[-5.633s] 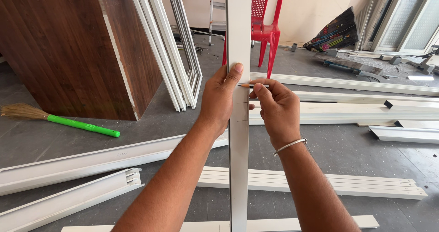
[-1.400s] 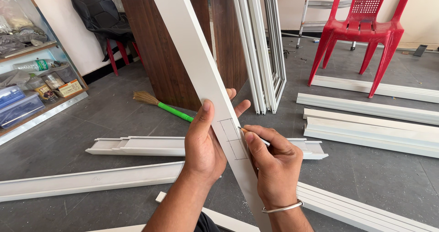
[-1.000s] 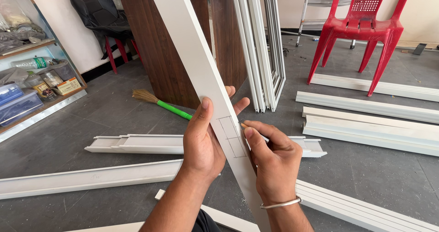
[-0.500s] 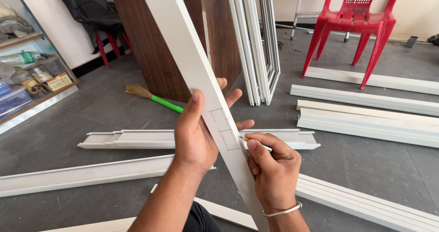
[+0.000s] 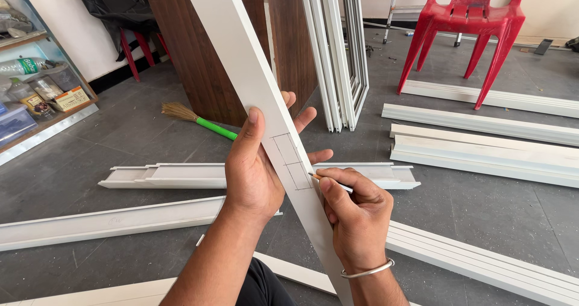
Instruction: The person sits on the floor among white PVC window profiles and marks cut lines on them. They use a try square and pencil to mark a flat profile, stand a profile upright to mark it, measure lengths with a tape measure, and continue marking lines with the square and pencil.
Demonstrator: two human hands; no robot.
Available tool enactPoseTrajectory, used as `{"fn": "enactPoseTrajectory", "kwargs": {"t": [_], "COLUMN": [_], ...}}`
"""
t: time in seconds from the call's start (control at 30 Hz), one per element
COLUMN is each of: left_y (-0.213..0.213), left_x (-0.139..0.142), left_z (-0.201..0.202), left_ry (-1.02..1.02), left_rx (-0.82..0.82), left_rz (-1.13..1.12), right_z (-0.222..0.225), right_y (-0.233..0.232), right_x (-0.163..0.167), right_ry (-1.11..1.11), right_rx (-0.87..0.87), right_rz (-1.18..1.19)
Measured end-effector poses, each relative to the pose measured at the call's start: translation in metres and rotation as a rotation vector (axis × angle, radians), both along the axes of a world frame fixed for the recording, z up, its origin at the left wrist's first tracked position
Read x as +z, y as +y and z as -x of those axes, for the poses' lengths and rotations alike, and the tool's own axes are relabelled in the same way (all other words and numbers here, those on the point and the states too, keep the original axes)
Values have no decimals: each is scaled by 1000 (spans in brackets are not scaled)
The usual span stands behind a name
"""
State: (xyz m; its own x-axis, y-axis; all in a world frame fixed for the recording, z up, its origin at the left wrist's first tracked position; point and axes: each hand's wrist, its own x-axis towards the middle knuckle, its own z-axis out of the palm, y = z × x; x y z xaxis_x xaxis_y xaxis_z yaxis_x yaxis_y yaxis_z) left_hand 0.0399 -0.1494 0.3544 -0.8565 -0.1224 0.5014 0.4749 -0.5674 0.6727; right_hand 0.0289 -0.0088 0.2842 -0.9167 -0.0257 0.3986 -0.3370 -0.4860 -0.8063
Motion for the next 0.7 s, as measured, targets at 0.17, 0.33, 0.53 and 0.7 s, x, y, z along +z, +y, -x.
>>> {"fn": "enactPoseTrajectory", "kwargs": {"t": [0.17,0.33,0.53,0.7], "left_y": [-1,-2,-2,-4], "left_x": [-2,-4,-5,-5], "left_z": [1,3,4,3], "left_ry": [8,30,67,69], "left_rx": [-8,-23,-31,-41], "left_rz": [2,-13,-11,-17], "right_z": [0,2,1,0], "right_y": [-2,-1,-1,-2], "right_x": [2,-1,4,10], "right_ry": [-32,-50,-63,-58], "right_rx": [-13,-29,-17,-15], "right_rz": [25,21,37,22]}}
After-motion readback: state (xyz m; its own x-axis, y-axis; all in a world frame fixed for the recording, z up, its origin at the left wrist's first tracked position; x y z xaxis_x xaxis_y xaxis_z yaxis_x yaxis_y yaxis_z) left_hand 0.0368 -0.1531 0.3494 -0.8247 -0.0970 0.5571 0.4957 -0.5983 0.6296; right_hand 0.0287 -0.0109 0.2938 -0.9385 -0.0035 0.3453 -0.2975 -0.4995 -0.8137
